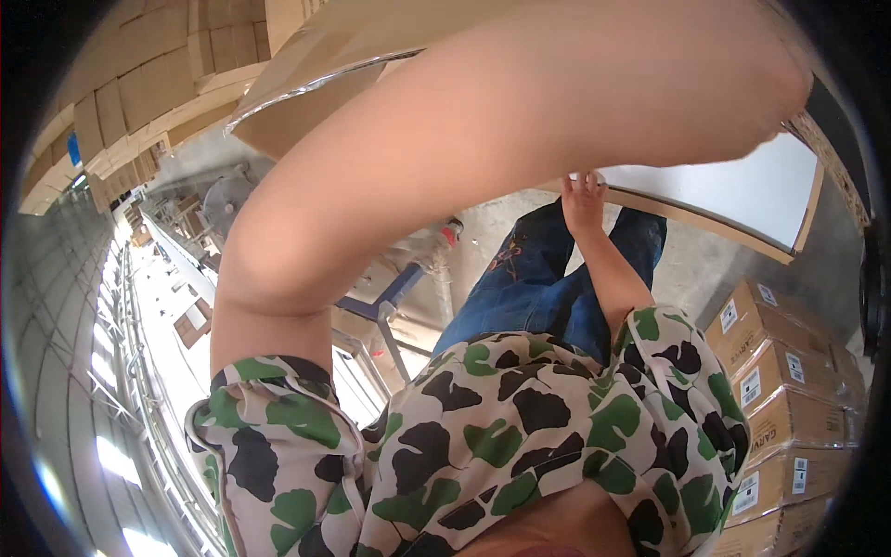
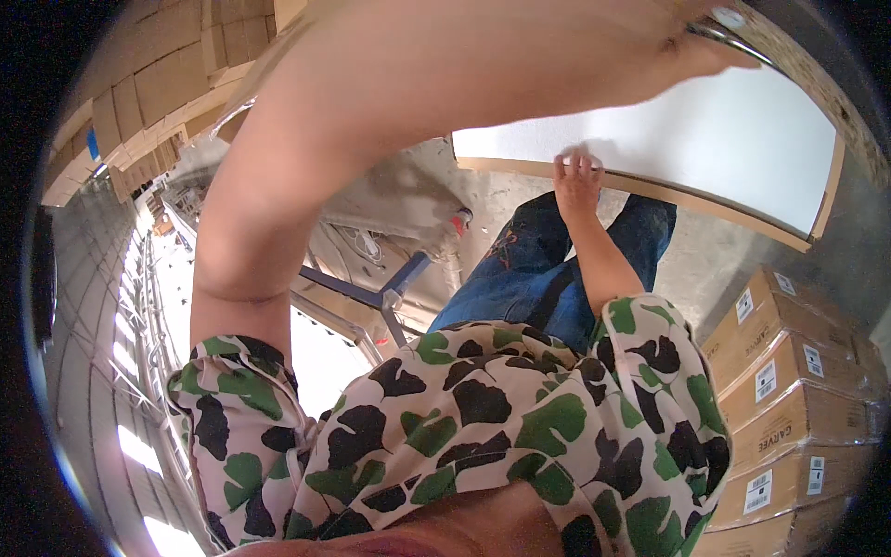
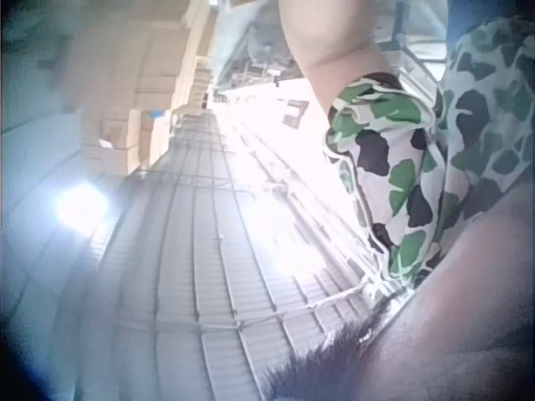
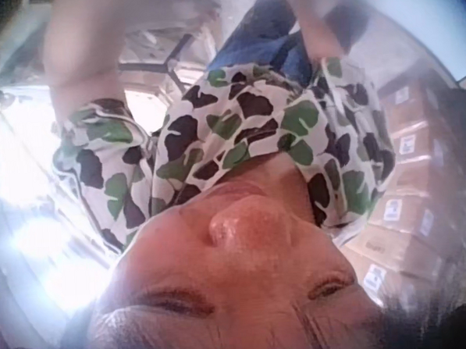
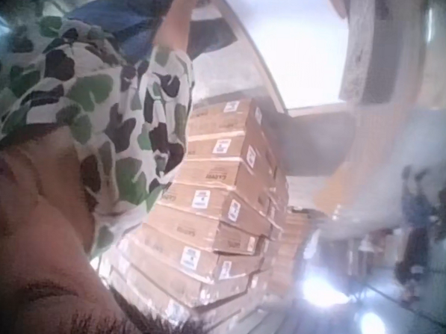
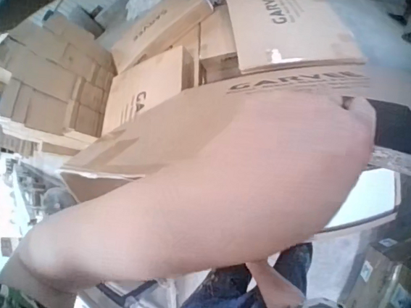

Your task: The person opens a large cardboard box, moves several internal cardboard pieces and white foam padding to see the black components inside, and then closes the box.

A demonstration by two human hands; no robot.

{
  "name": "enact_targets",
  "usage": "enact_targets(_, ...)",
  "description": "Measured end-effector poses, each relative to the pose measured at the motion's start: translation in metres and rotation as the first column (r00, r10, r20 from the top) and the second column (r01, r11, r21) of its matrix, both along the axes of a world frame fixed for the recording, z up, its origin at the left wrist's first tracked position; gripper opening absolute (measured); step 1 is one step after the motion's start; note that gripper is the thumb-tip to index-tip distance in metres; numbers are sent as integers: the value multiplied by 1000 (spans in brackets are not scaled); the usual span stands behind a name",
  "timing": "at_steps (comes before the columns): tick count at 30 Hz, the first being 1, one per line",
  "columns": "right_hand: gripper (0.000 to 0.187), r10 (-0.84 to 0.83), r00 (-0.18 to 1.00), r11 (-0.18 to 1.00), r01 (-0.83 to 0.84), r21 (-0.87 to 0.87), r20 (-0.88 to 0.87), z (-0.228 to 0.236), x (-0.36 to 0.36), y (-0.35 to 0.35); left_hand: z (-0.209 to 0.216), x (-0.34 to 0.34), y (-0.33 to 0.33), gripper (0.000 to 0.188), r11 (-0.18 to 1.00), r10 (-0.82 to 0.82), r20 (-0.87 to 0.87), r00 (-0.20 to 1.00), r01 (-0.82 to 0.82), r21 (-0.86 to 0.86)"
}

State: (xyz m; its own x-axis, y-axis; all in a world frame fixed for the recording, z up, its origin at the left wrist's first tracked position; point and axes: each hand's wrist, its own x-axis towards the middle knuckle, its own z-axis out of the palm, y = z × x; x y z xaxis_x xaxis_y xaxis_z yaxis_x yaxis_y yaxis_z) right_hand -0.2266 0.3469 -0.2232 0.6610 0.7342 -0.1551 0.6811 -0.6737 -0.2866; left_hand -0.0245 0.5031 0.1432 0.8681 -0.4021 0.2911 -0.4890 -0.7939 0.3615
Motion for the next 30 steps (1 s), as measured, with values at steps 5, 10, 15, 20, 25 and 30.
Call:
enact_targets(5,20,86,995,996,-87,-18,-40,-7,13,-25,2,4,1,22,999,32,-65,997,-31,19)
enact_targets(10,18,323,926,944,-331,-5,-198,-3,11,-12,7,8,4,25,998,40,-103,994,-36,45)
enact_targets(15,25,166,952,986,-166,20,-258,-24,23,32,5,17,-3,28,999,19,-133,991,-14,43)
enact_targets(20,50,-22,897,831,262,491,-442,-32,42,31,2,5,-4,32,996,48,-190,981,-32,87)
enact_targets(25,56,-42,956,910,157,385,-290,-26,74,20,-3,-5,-17,35,994,76,-186,980,-59,93)
enact_targets(30,64,-174,872,837,375,398,-457,29,111,-30,-26,-26,-33,47,989,147,-74,986,-147,11)
